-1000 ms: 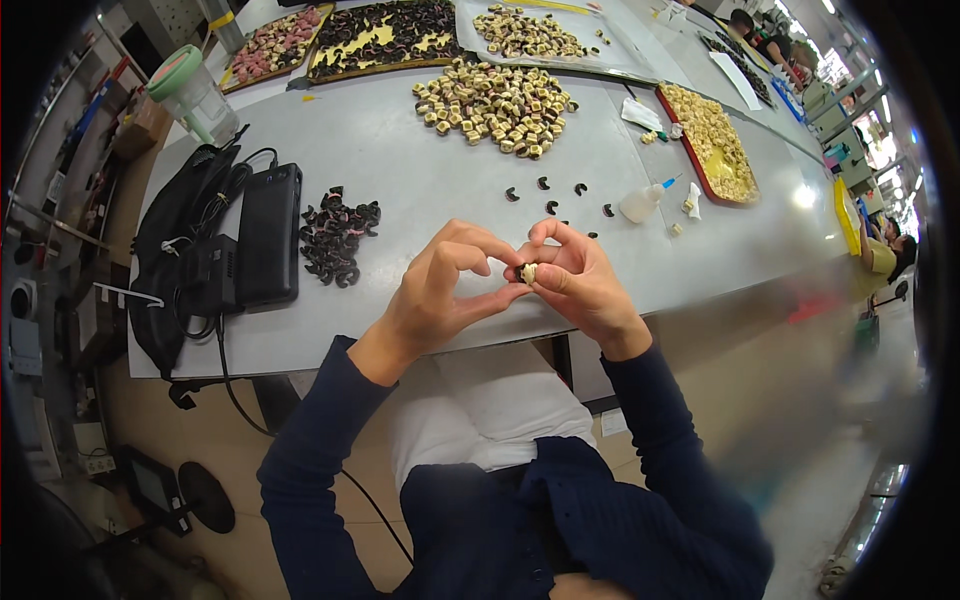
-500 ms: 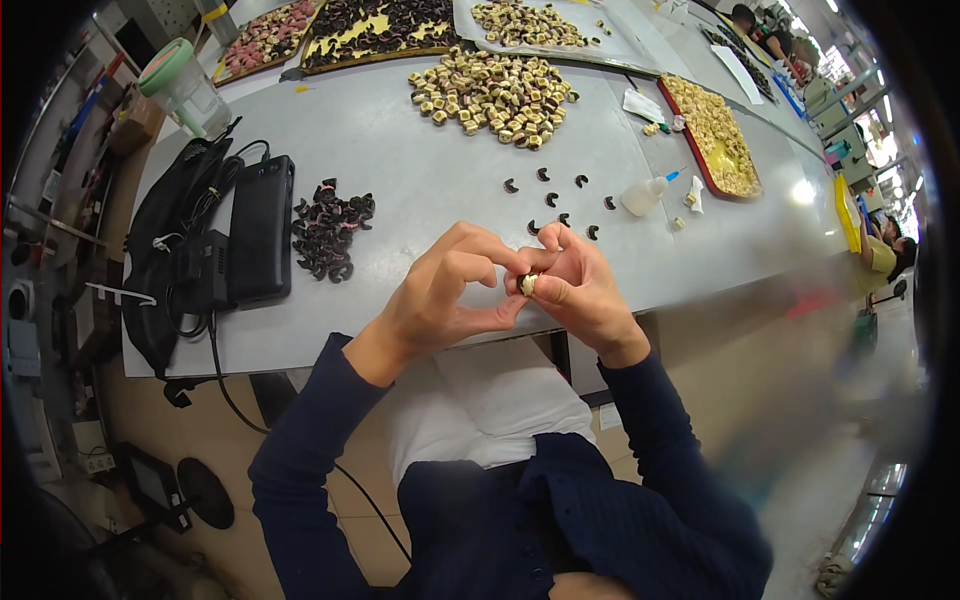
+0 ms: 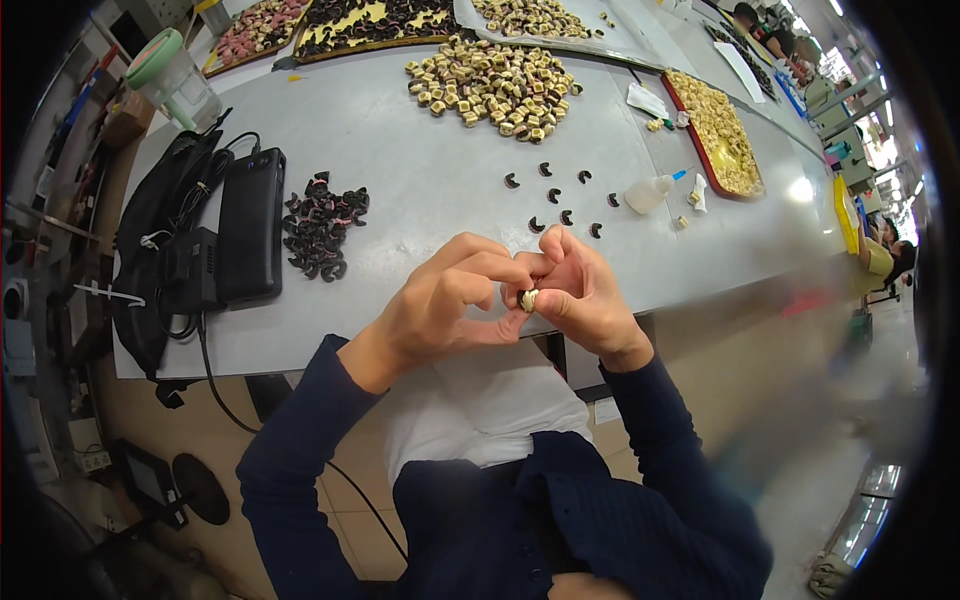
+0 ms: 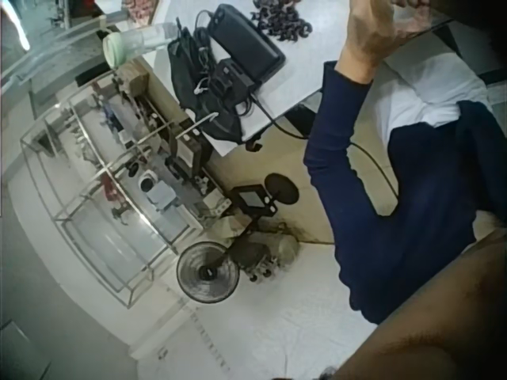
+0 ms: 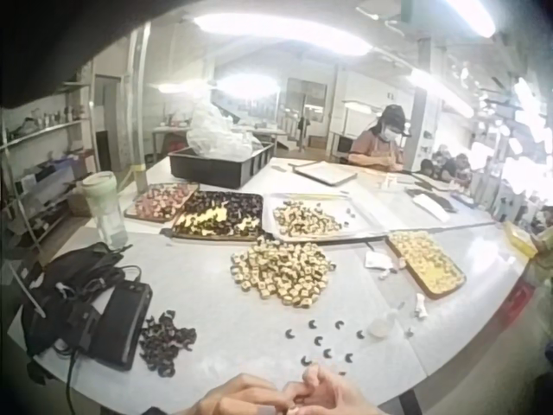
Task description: The person lays out curved pieces on the table, applies adhesive to them using a squeeze bottle, and attaches the glued pieces onto figurine heads by hand.
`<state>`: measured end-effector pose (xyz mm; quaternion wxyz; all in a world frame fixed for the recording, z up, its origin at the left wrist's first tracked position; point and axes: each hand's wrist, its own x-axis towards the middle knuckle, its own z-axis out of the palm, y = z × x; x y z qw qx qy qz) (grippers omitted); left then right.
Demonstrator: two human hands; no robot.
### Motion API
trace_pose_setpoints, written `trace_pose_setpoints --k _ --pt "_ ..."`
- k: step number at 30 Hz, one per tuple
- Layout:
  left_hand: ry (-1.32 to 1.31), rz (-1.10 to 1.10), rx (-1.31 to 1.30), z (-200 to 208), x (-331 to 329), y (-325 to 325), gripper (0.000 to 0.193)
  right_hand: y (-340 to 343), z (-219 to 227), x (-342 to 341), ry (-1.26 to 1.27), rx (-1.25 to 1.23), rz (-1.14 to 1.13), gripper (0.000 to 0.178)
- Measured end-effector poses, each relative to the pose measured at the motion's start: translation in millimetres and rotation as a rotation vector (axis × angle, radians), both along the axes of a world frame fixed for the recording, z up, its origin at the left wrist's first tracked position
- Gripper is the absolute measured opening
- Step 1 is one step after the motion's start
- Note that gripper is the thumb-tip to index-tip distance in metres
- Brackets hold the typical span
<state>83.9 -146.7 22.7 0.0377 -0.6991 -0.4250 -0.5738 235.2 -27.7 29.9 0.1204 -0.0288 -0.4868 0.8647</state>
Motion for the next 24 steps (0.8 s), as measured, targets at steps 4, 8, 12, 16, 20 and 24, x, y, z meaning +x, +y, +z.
trace_pose_setpoints --k 4,8,12,16,20,24 --pt "-0.006 -0.003 0.007 -2.2 -1.1 0.0 0.059 0.0 2.0 -2.7 -0.025 0.025 0.011 0.035" --pt "-0.021 -0.003 -0.009 -3.1 -0.9 -0.5 0.06 1.1 -1.3 -3.7 -0.04 0.022 0.011 0.036" --pt "-0.018 -0.051 -0.056 -2.1 -2.7 -0.2 0.062 2.5 4.5 1.2 -0.087 0.063 -0.021 0.037" --pt "0.049 0.088 -0.187 8.2 2.3 -12.8 0.062 -2.9 -1.1 0.5 -0.064 -0.013 -0.01 0.038" --pt "-0.001 0.122 -0.123 -12.2 14.7 -22.6 0.069 -12.9 -9.1 8.3 0.054 -0.069 0.039 0.037" --pt "-0.012 0.064 -0.136 -11.1 37.7 -31.4 0.066 -25.5 -1.1 34.9 0.038 -0.089 0.019 0.038"
